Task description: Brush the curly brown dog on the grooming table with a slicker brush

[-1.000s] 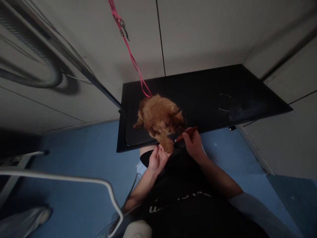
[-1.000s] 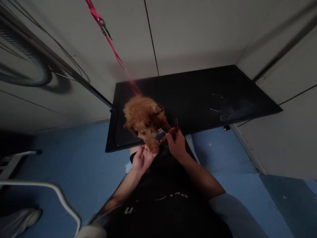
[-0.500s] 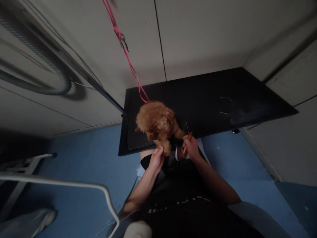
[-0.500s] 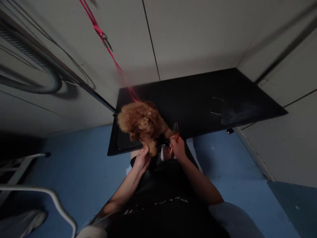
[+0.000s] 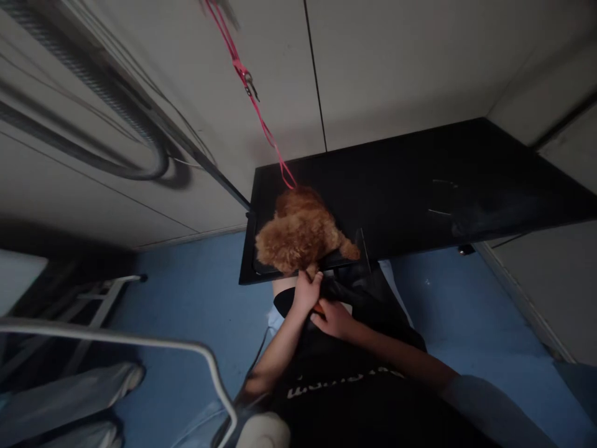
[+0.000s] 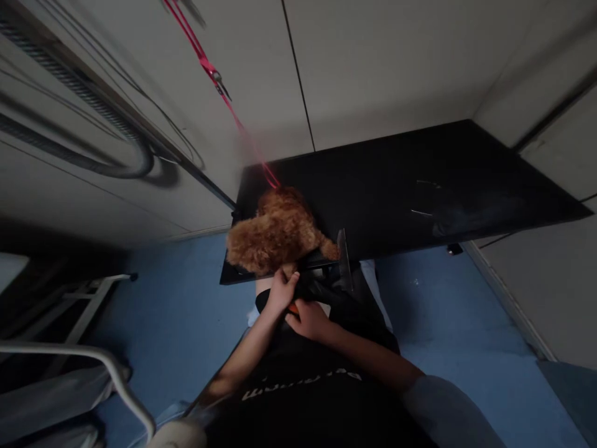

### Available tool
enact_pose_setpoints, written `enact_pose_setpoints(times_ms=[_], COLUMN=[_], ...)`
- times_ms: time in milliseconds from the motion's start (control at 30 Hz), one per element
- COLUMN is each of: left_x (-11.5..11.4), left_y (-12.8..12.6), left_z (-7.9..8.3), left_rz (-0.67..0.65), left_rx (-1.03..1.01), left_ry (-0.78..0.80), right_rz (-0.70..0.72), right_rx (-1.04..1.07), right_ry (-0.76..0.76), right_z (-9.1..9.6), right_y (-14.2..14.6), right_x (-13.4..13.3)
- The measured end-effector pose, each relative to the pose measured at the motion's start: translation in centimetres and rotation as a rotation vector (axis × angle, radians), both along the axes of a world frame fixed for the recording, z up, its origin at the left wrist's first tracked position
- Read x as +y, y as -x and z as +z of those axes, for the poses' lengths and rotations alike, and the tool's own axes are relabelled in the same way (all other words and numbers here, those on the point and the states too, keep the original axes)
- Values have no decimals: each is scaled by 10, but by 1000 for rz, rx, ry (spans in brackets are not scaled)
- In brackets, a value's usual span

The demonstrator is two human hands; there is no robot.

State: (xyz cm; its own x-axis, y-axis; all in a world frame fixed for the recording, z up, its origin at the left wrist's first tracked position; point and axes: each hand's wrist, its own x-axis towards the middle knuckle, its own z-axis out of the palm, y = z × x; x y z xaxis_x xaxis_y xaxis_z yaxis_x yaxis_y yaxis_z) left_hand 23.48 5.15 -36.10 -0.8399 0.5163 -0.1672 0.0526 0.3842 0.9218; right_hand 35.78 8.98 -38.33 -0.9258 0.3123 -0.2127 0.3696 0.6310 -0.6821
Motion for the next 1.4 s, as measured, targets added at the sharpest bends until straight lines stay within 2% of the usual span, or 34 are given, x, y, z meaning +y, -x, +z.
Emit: enact_pose_setpoints(times_ms=[67, 100, 167, 267, 367, 433, 467, 600, 700, 733, 833, 967, 1100, 1200, 1233, 1333, 1400], left_x=[-7, -12, -22, -31, -34, -35, -36, -41, -44, -44, -46, -46, -46, -46, -47, -48, -49], left_y=[3, 4, 3, -5, -15, -21, -23, -28, -27, -27, -25, -25, -25, -24, -24, -24, -24], left_z=[-8, -10, -13, -11, -7, -4, -3, 0, 0, 0, -2, -5, -7, -9, -10, -12, -12], left_rz=[11, 1, -17, 3, 18, 18, 17, 22, 45, 51, 65, 35, -16, -61, -79, -123, -119], left_rx=[11, -11, -105, -317, -489, -578, -625, -792, -851, -867, -910, -921, -840, -794, -780, -735, -719], left_ry=[7, -14, -68, -128, -187, -216, -229, -290, -340, -352, -378, -380, -335, -309, -300, -261, -242], right_rz=[137, 125, -61, -385, -653, -849, -878, -784, -918, -909, -767, -899, -809, -937, -934, -770, -772], right_rx=[-5, 17, 105, 252, 449, 604, 647, 660, 703, 705, 646, 644, 602, 640, 645, 645, 734], right_ry=[-3, 41, 211, 450, 674, 783, 814, 892, 776, 765, 872, 914, 1012, 918, 886, 841, 727], right_z=[-10, -14, -20, -23, -24, -25, -25, -24, -21, -20, -17, -14, -15, -16, -16, -12, -5], right_y=[-14, -18, -16, 10, 38, 44, 43, 27, 19, 18, 18, 21, 21, 20, 20, 19, 19], right_x=[9, 15, 31, 49, 54, 52, 51, 46, 47, 47, 41, 36, 38, 42, 43, 44, 47])
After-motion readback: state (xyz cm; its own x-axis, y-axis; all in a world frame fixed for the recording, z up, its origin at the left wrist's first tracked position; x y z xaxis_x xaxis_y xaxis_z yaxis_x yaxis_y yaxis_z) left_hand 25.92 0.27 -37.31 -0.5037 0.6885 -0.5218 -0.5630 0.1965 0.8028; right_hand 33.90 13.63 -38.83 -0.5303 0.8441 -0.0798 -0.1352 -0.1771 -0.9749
